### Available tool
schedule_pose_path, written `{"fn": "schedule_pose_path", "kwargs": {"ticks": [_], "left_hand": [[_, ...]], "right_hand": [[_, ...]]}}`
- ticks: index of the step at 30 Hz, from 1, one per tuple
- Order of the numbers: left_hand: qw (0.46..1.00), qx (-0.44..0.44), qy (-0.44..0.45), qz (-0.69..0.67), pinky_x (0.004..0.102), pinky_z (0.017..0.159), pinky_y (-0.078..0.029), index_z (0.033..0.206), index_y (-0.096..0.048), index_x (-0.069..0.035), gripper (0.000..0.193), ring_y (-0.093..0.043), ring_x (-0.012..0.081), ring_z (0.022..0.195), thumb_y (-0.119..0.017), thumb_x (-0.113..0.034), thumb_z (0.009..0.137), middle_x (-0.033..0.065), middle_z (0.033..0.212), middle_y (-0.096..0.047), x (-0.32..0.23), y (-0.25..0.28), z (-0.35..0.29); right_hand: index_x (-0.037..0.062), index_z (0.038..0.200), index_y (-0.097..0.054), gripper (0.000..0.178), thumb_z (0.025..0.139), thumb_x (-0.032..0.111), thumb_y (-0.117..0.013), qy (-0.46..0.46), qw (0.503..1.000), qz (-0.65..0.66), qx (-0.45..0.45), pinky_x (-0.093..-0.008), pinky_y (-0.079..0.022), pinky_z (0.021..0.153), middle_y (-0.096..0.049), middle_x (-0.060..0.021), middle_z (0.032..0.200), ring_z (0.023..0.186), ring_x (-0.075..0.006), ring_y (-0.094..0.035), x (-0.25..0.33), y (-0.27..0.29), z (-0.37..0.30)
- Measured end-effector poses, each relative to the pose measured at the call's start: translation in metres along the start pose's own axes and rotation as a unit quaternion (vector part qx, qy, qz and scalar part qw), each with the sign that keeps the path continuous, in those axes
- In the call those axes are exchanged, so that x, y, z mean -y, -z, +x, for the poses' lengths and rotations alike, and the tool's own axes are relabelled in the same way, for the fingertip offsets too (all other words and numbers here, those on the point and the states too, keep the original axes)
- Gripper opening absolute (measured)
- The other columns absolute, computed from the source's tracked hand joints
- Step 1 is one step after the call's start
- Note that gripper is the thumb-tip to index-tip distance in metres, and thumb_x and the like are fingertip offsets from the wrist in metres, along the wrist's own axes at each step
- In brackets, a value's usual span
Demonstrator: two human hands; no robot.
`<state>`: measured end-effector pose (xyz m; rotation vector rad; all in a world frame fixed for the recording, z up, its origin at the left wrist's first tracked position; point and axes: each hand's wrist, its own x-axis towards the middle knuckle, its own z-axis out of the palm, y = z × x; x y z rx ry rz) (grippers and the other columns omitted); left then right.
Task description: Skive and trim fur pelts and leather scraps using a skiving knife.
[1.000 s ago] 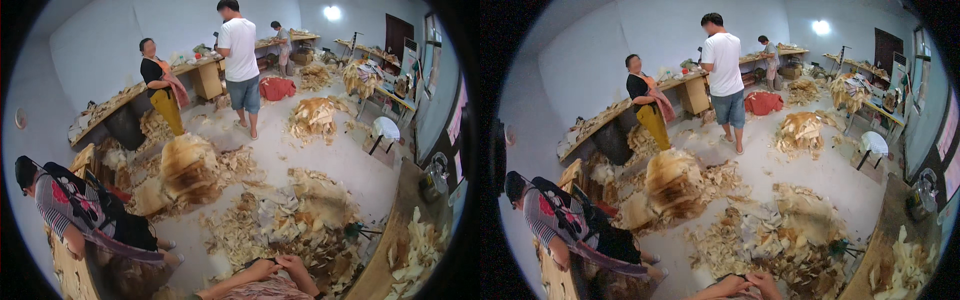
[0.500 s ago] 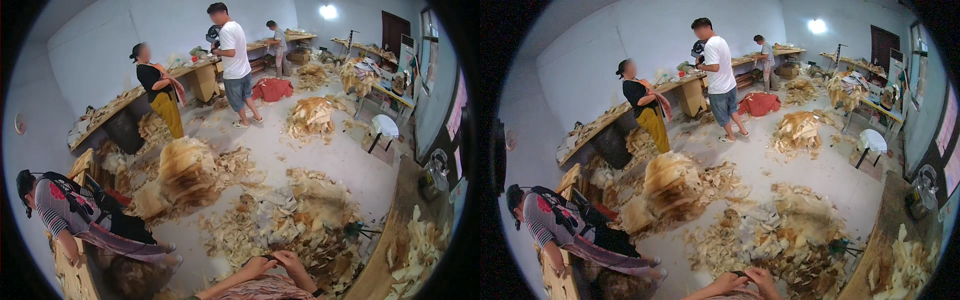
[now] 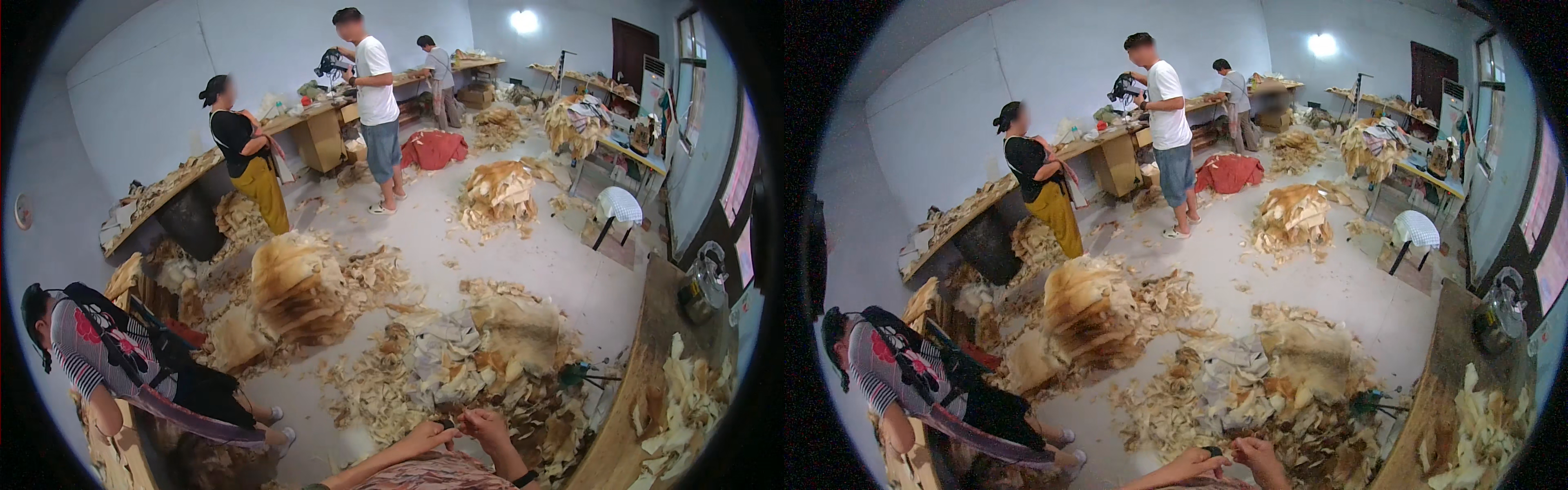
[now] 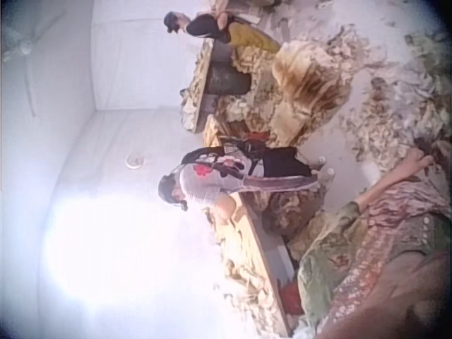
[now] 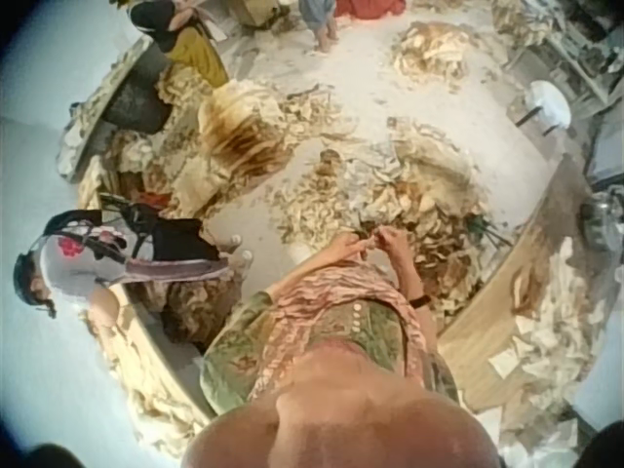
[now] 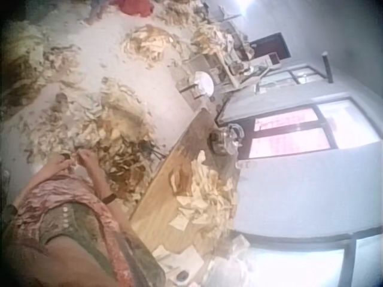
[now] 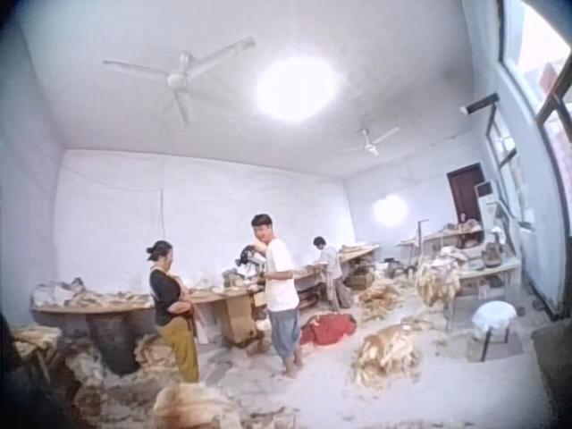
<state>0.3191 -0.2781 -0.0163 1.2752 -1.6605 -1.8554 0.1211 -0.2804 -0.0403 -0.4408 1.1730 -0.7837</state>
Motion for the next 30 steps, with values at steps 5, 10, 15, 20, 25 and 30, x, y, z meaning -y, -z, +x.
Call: {"fn": "schedule_pose_path", "kwargs": {"ticks": [5, 10, 15, 20, 25, 30], "left_hand": [[0.999, 0.001, -0.045, -0.008, 0.0262, 0.059, -0.045, 0.074, -0.072, -0.005, 0.049, -0.059, 0.0124, 0.063, -0.05, -0.045, 0.091, 0.0045, 0.071, -0.067, 0.008, 0.001, 0.0], [0.999, 0.018, 0.034, 0.036, 0.0267, 0.062, -0.045, 0.069, -0.07, -0.005, 0.049, -0.06, 0.0148, 0.067, -0.051, -0.045, 0.09, 0.0034, 0.073, -0.067, -0.016, 0.009, -0.009], [1.0, 0.012, 0.004, -0.011, 0.0262, 0.059, -0.043, 0.078, -0.072, -0.006, 0.046, -0.058, 0.0131, 0.062, -0.053, -0.046, 0.089, 0.0028, 0.067, -0.065, -0.011, 0.007, -0.008], [0.998, 0.042, -0.001, -0.047, 0.0259, 0.058, -0.045, 0.09, -0.072, -0.007, 0.042, -0.059, 0.0113, 0.062, -0.052, -0.044, 0.091, 0.0035, 0.066, -0.064, -0.016, 0.005, -0.014], [0.998, 0.035, 0.015, -0.053, 0.0264, 0.057, -0.044, 0.091, -0.072, -0.007, 0.04, -0.057, 0.0109, 0.059, -0.052, -0.041, 0.093, 0.0042, 0.065, -0.064, -0.013, 0.006, -0.018], [0.993, 0.005, -0.021, -0.112, 0.0259, 0.057, -0.042, 0.087, -0.071, -0.003, 0.039, -0.053, 0.0106, 0.059, -0.055, -0.039, 0.092, 0.0045, 0.067, -0.064, 0.001, 0.003, -0.018]], "right_hand": [[-0.0009, 0.091, -0.063, 0.023, 0.093, 0.022, -0.057, 0.014, 0.999, -0.006, 0.046, -0.03, -0.053, 0.066, -0.062, -0.0063, 0.079, 0.074, -0.0155, -0.063, -0.012, -0.006, 0.001], [0.0002, 0.091, -0.063, 0.023, 0.093, 0.022, -0.057, 0.054, 0.993, -0.04, 0.096, -0.0279, -0.052, 0.064, -0.062, -0.0055, 0.078, 0.069, -0.015, -0.062, -0.007, -0.015, -0.006], [0.0007, 0.086, -0.063, 0.024, 0.092, 0.023, -0.057, 0.004, 0.999, -0.029, 0.039, -0.0267, -0.049, 0.06, -0.061, -0.0039, 0.073, 0.065, -0.0133, -0.059, -0.008, -0.011, 0.013], [0.0022, 0.083, -0.064, 0.021, 0.091, 0.021, -0.059, 0.06, 0.998, -0.027, 0.012, -0.0239, -0.045, 0.055, -0.06, -0.0032, 0.071, 0.06, -0.0105, -0.054, 0.004, -0.002, 0.038], [0.0028, 0.084, -0.064, 0.02, 0.09, 0.021, -0.06, 0.078, 0.995, -0.057, 0.025, -0.0229, -0.044, 0.054, -0.06, -0.0015, 0.071, 0.06, -0.0092, -0.054, 0.009, -0.012, 0.044], [0.003, 0.086, -0.065, 0.019, 0.089, 0.021, -0.062, 0.038, 0.996, -0.066, 0.039, -0.0223, -0.045, 0.055, -0.062, -0.0001, 0.073, 0.061, -0.0087, -0.056, -0.013, -0.018, 0.054]]}}
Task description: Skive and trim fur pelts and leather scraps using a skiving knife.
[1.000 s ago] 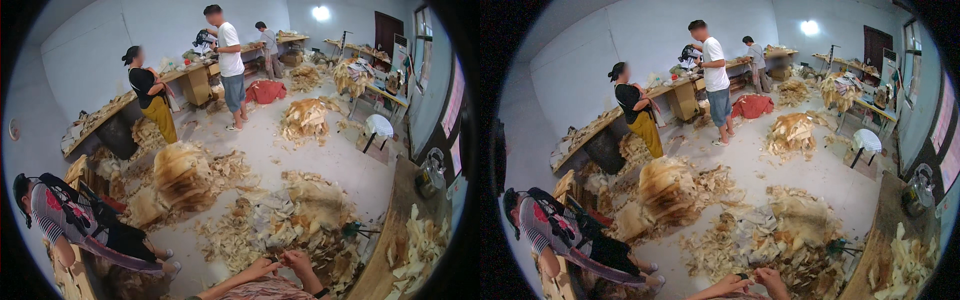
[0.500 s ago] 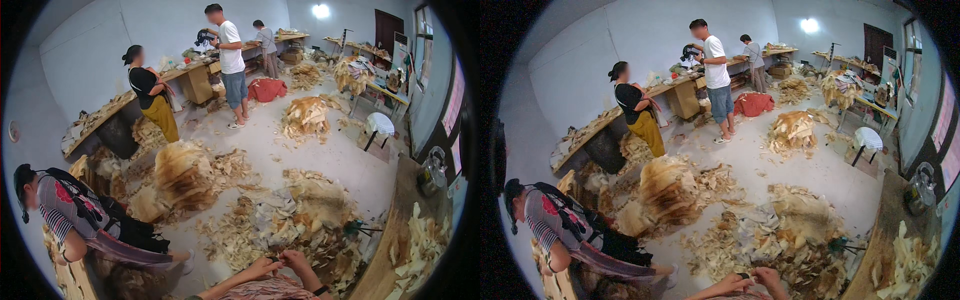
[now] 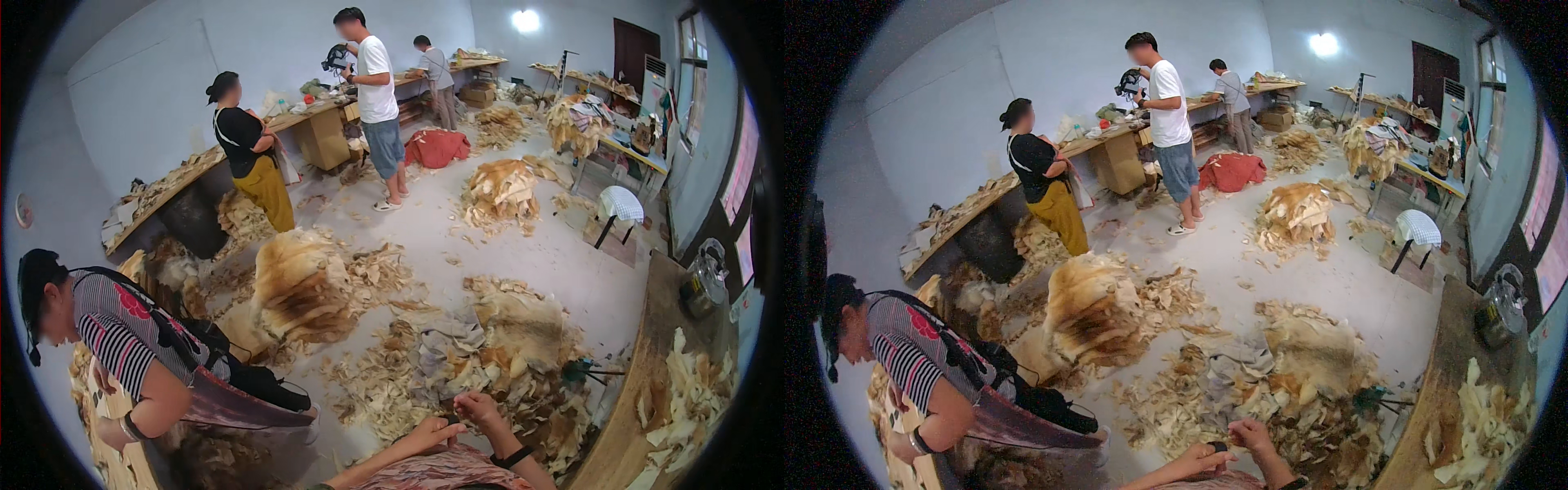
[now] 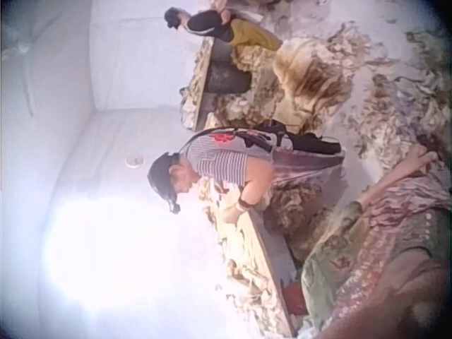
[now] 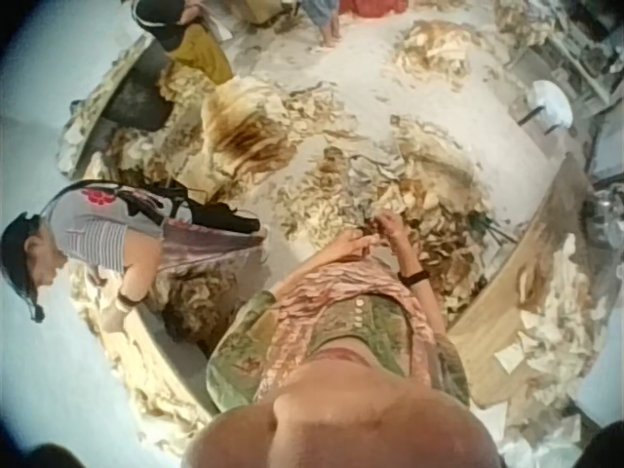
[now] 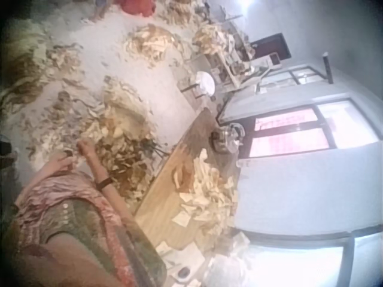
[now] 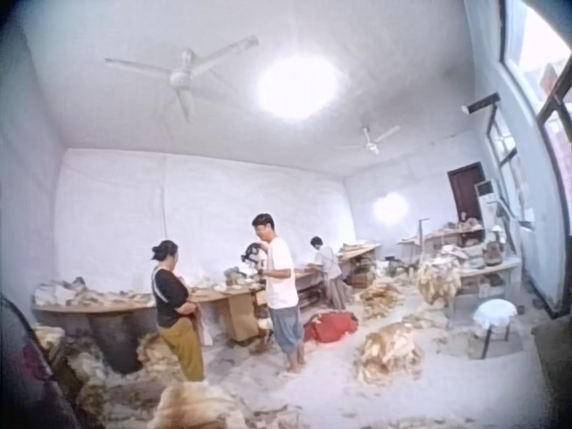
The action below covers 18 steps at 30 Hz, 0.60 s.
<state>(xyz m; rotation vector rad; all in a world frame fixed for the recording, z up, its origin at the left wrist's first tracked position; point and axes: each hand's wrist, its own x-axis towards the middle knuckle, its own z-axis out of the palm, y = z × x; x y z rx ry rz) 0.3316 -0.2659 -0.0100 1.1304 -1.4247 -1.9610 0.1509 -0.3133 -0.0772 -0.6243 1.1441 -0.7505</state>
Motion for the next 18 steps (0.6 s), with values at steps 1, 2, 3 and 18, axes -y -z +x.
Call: {"fn": "schedule_pose_path", "kwargs": {"ticks": [1, 2, 3, 18], "left_hand": [[1.0, 0.0, 0.0, 0.0, 0.0259, 0.057, -0.042, 0.087, -0.071, -0.003, 0.039, -0.053, 0.0106, 0.059, -0.055, -0.039, 0.092, 0.0045, 0.067, -0.064, -0.001, 0.0, -0.001], [1.0, -0.009, 0.002, -0.004, 0.026, 0.059, -0.043, 0.085, -0.071, -0.003, 0.039, -0.054, 0.0105, 0.062, -0.055, -0.038, 0.092, 0.0052, 0.07, -0.064, -0.004, -0.001, -0.002], [1.0, -0.016, 0.006, -0.009, 0.0261, 0.061, -0.044, 0.084, -0.07, -0.002, 0.038, -0.056, 0.0104, 0.066, -0.055, -0.036, 0.093, 0.0059, 0.073, -0.065, -0.006, -0.002, -0.003], [0.999, 0.022, 0.033, -0.016, 0.026, 0.067, -0.049, 0.11, -0.067, -0.003, 0.036, -0.063, 0.0123, 0.071, -0.054, -0.033, 0.094, 0.008, 0.074, -0.066, 0.0, -0.017, -0.015]], "right_hand": [[0.0029, 0.087, -0.065, 0.018, 0.088, 0.021, -0.063, 0.002, 1.0, 0.002, -0.002, -0.0223, -0.045, 0.055, -0.062, -0.0002, 0.074, 0.062, -0.009, -0.057, -0.002, -0.004, 0.001], [0.0029, 0.087, -0.065, 0.018, 0.088, 0.021, -0.064, 0.004, 1.0, 0.005, -0.003, -0.0222, -0.046, 0.056, -0.062, -0.0003, 0.074, 0.062, -0.0092, -0.057, -0.003, -0.006, 0.001], [0.0029, 0.087, -0.065, 0.018, 0.088, 0.021, -0.064, 0.005, 1.0, 0.006, -0.004, -0.0222, -0.046, 0.056, -0.062, -0.0003, 0.074, 0.062, -0.0092, -0.057, -0.005, -0.006, 0.003], [0.0037, 0.081, -0.063, 0.021, 0.085, 0.024, -0.066, 0.013, 1.0, -0.008, -0.01, -0.0231, -0.042, 0.048, -0.06, 0.0003, 0.068, 0.056, -0.0089, -0.055, -0.005, 0.003, 0.0]]}}
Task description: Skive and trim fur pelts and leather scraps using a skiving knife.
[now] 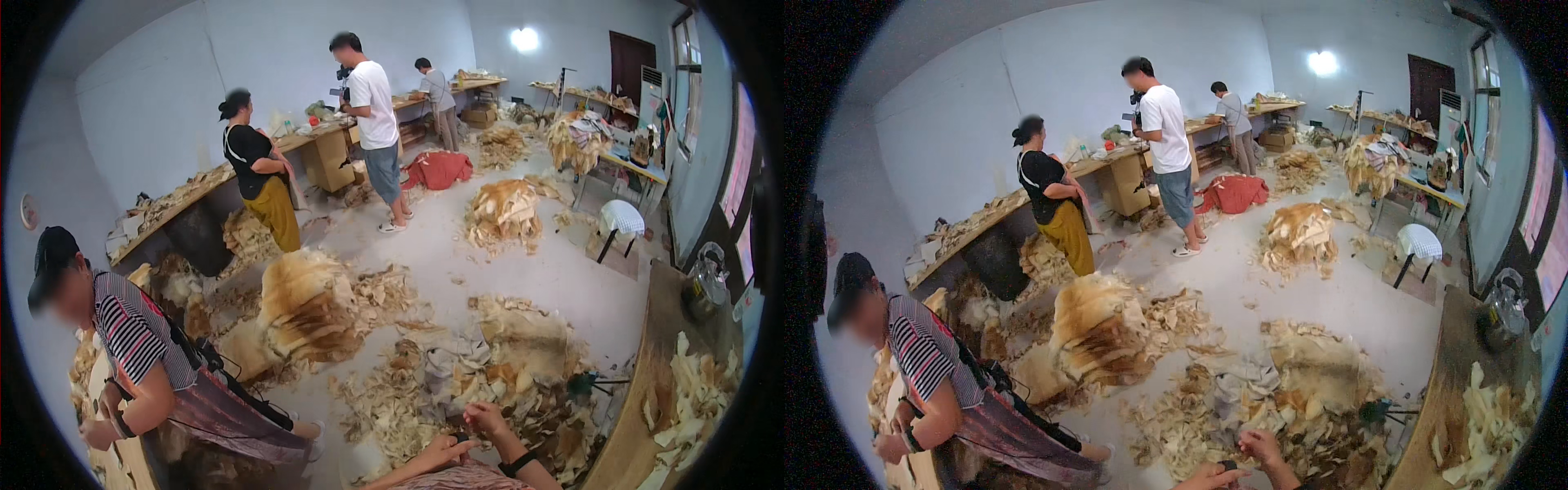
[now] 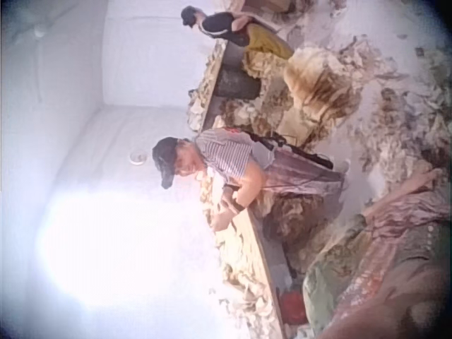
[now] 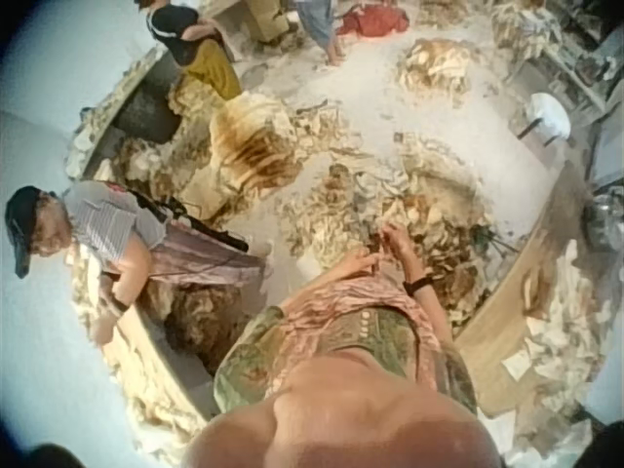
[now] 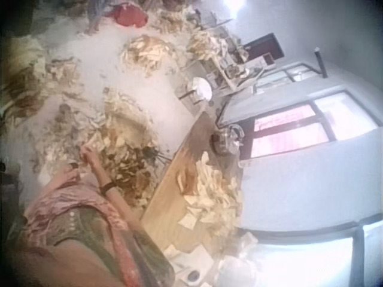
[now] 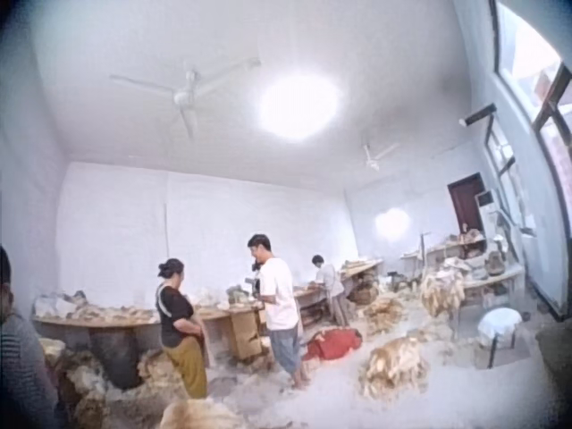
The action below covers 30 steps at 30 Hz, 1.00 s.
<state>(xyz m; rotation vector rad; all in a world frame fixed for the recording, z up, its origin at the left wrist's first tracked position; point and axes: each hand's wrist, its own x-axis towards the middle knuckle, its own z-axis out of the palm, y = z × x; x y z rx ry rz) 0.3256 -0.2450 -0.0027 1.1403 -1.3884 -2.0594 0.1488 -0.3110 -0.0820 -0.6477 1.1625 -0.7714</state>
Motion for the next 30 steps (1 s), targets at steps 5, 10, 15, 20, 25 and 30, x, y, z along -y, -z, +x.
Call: {"fn": "schedule_pose_path", "kwargs": {"ticks": [5, 10, 15, 20, 25, 30], "left_hand": [[0.995, -0.061, -0.018, -0.078, 0.0273, 0.062, -0.049, 0.08, -0.065, 0.005, 0.044, -0.064, 0.0137, 0.073, -0.056, -0.037, 0.092, 0.0101, 0.072, -0.067, 0.031, 0.006, 0.006], [0.997, -0.065, -0.033, -0.026, 0.0279, 0.066, -0.047, 0.061, -0.06, 0.004, 0.05, -0.063, 0.0166, 0.096, -0.056, -0.035, 0.093, 0.0126, 0.076, -0.067, -0.012, 0.006, -0.008], [0.992, -0.023, -0.108, -0.066, 0.0287, 0.07, -0.047, 0.065, -0.062, 0.005, 0.043, -0.061, 0.0187, 0.103, -0.059, -0.029, 0.092, 0.0127, 0.078, -0.067, -0.026, 0.003, -0.007], [0.989, -0.056, -0.076, -0.111, 0.0288, 0.074, -0.05, 0.058, -0.06, 0.001, 0.045, -0.061, 0.0171, 0.103, -0.06, -0.031, 0.091, 0.0158, 0.083, -0.068, -0.025, 0.001, 0.005], [0.984, -0.109, -0.107, -0.089, 0.0268, 0.067, -0.047, 0.068, -0.061, 0.006, 0.041, -0.062, 0.013, 0.077, -0.06, -0.028, 0.091, 0.0112, 0.082, -0.067, -0.025, 0.004, 0.013], [0.979, -0.134, -0.141, -0.062, 0.0261, 0.065, -0.046, 0.076, -0.064, 0.007, 0.04, -0.058, 0.0085, 0.075, -0.058, -0.029, 0.092, 0.0114, 0.089, -0.069, -0.044, -0.001, 0.017]], "right_hand": [[0.0045, 0.082, -0.062, 0.018, 0.085, 0.022, -0.065, -0.015, 1.0, 0.004, 0.021, -0.0232, -0.042, 0.048, -0.06, -0.001, 0.069, 0.056, -0.0089, -0.054, -0.007, -0.005, 0.018], [0.0017, 0.081, -0.06, 0.019, 0.088, 0.019, -0.061, 0.073, 0.997, -0.016, 0.023, -0.0273, -0.04, 0.045, -0.056, -0.0036, 0.062, 0.049, -0.0123, -0.05, 0.027, -0.013, 0.019], [0.0014, 0.087, -0.062, 0.013, 0.088, 0.015, -0.061, 0.09, 0.991, -0.102, 0.016, -0.0254, -0.046, 0.049, -0.061, -0.0046, 0.071, 0.057, -0.0105, -0.057, 0.02, 0.001, 0.066], [0.0007, 0.084, -0.061, 0.012, 0.087, 0.012, -0.059, 0.123, 0.965, -0.223, 0.056, -0.0261, -0.044, 0.048, -0.06, -0.005, 0.067, 0.055, -0.0094, -0.054, 0.029, 0.0, 0.094], [-0.0011, 0.086, -0.061, 0.015, 0.088, 0.013, -0.057, 0.159, 0.961, -0.227, 0.021, -0.0261, -0.044, 0.049, -0.059, -0.0056, 0.067, 0.054, -0.0102, -0.053, 0.071, -0.035, 0.081], [-0.0025, 0.101, -0.058, 0.022, 0.088, 0.015, -0.058, 0.204, 0.942, -0.264, -0.046, -0.0261, -0.046, 0.052, -0.06, -0.0072, 0.074, 0.058, -0.0121, -0.055, 0.085, -0.036, 0.098]]}}
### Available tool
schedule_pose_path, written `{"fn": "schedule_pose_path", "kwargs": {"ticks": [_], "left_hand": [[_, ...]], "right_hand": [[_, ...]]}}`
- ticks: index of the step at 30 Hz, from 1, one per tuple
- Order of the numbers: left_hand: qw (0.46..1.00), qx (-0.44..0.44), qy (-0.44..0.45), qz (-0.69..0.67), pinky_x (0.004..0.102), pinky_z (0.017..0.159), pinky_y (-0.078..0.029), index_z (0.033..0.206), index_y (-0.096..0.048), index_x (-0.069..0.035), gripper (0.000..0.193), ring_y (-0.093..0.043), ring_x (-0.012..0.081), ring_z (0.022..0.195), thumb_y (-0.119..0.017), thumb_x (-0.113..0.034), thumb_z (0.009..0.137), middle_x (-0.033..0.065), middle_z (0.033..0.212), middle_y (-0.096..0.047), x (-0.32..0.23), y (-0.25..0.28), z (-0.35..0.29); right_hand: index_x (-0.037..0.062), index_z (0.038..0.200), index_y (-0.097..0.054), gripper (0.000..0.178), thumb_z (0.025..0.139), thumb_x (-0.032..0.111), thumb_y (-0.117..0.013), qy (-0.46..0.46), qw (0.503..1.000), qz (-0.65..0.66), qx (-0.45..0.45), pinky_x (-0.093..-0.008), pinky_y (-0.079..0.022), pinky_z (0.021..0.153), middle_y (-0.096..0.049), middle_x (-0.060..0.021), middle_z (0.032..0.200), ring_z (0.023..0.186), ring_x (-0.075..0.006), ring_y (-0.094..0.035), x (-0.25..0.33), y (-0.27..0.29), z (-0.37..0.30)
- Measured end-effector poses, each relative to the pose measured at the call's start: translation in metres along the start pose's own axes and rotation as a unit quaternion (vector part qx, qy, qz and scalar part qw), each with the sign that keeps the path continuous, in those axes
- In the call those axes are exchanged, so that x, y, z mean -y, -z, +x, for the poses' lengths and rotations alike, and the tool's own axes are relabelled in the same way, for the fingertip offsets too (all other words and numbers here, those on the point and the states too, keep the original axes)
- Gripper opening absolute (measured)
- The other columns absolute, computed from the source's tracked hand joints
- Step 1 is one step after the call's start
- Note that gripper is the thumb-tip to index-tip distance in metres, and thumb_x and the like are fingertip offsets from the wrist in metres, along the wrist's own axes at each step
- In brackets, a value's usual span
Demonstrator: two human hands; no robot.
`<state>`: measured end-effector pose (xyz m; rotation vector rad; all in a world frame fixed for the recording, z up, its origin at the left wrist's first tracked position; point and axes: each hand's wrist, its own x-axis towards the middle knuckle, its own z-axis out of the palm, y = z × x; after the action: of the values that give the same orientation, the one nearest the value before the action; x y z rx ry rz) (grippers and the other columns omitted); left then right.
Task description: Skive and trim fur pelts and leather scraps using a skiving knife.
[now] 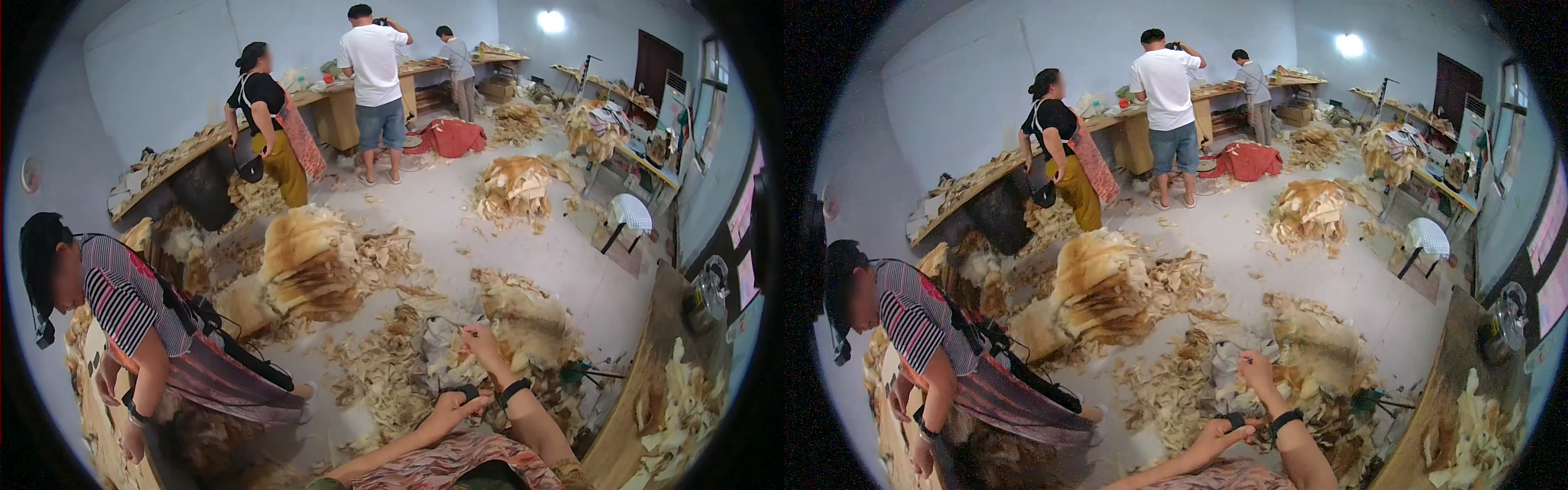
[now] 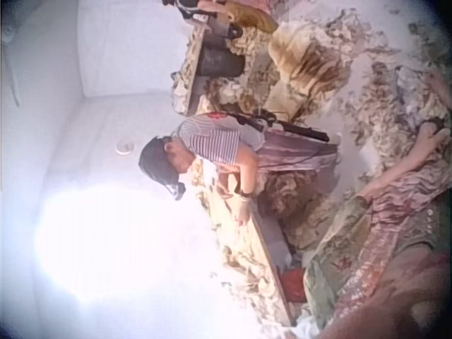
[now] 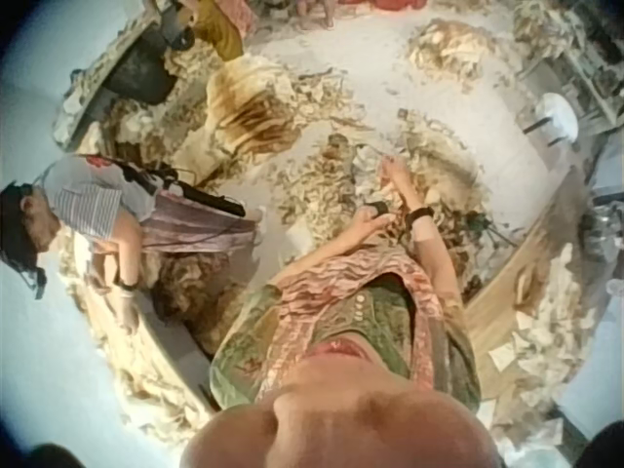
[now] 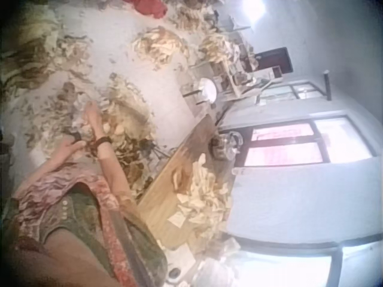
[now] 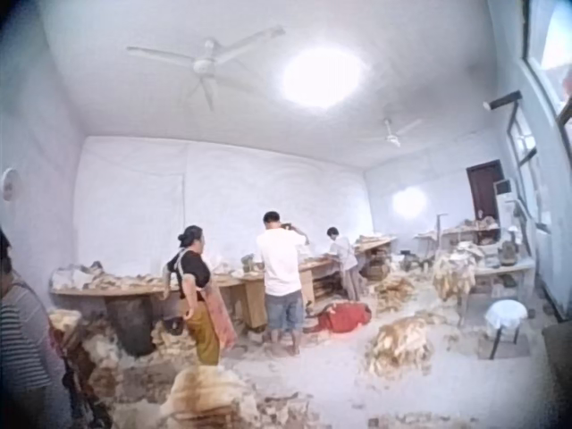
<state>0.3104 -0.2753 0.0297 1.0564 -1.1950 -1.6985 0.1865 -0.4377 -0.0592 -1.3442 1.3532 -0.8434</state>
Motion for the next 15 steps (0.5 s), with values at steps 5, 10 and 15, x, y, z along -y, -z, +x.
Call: {"fn": "schedule_pose_path", "kwargs": {"ticks": [5, 10, 15], "left_hand": [[0.999, -0.032, -0.024, -0.017, 0.0258, 0.062, -0.045, 0.073, -0.063, 0.008, 0.043, -0.056, 0.0077, 0.071, -0.059, -0.031, 0.092, 0.0082, 0.079, -0.065, -0.003, -0.009, 0.003], [0.998, -0.029, -0.011, 0.058, 0.0252, 0.058, -0.045, 0.072, -0.063, 0.008, 0.044, -0.051, 0.0067, 0.063, -0.06, -0.031, 0.091, 0.0045, 0.065, -0.058, 0.028, -0.009, -0.002], [0.992, -0.111, -0.012, -0.062, 0.0241, 0.054, -0.041, 0.071, -0.066, 0.004, 0.037, -0.046, 0.0046, 0.057, -0.065, -0.029, 0.088, -0.0007, 0.058, -0.055, -0.005, -0.03, 0.001]], "right_hand": [[-0.0033, 0.108, -0.056, 0.027, 0.088, 0.014, -0.06, -0.009, 1.0, -0.012, 0.001, -0.0273, -0.047, 0.055, -0.061, -0.0088, 0.079, 0.064, -0.0131, -0.059, -0.004, 0.002, 0.003], [-0.0007, 0.107, -0.059, 0.03, 0.086, 0.02, -0.06, -0.023, 1.0, -0.016, 0.001, -0.0332, -0.05, 0.064, -0.065, -0.0141, 0.087, 0.069, -0.02, -0.064, -0.016, 0.011, -0.013], [0.0028, 0.108, -0.06, 0.033, 0.081, 0.023, -0.062, 0.007, 0.985, -0.156, -0.066, -0.0349, -0.047, 0.07, -0.062, -0.012, 0.087, 0.081, -0.0225, -0.06, -0.038, 0.034, -0.007]]}}
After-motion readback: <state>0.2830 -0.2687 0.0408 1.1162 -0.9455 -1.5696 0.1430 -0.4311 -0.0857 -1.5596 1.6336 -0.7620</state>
